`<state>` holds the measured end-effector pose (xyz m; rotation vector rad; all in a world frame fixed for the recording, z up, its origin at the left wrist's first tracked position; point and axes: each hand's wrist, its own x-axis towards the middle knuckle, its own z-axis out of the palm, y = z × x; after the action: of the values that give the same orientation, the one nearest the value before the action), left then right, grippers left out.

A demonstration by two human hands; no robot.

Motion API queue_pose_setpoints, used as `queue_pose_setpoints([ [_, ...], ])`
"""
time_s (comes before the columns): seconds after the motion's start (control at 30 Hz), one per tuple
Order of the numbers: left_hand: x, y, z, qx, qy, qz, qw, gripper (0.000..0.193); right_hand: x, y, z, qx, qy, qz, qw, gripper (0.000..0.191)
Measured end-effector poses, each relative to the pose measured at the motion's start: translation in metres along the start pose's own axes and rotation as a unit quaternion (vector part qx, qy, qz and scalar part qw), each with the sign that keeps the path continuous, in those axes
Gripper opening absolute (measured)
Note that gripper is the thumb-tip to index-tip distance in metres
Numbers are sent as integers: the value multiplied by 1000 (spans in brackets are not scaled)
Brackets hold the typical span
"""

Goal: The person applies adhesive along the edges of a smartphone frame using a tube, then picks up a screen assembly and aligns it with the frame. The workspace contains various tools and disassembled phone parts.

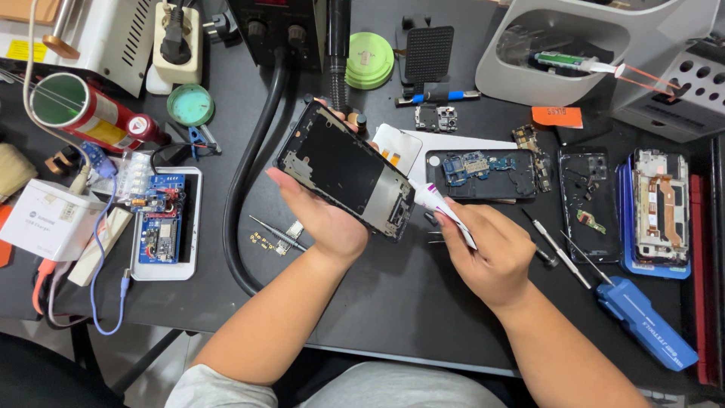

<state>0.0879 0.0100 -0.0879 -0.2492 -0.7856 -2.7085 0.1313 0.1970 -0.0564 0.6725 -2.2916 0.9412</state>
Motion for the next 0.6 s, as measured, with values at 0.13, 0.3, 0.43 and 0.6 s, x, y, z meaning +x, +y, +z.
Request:
queue_pose_setpoints([
  [0.13, 0, -1, -1, -8, -13, 9, 1000, 85, 0, 0, 0, 2, -3, -6, 1000, 23],
  [0.3, -1, -1, -2, -10, -16, 9, 1000, 84, 0, -1, 0, -2, -3, -5, 1000, 23],
  [0.43, -1, -2, -2, -15, -27, 17, 999, 83, 1, -1, 0, -6, -4, -8, 1000, 22],
  [0.6, -1, -2, -2, 14, -24, 22, 999, 84, 1, -1, 0, -13, -3, -9, 1000, 22],
])
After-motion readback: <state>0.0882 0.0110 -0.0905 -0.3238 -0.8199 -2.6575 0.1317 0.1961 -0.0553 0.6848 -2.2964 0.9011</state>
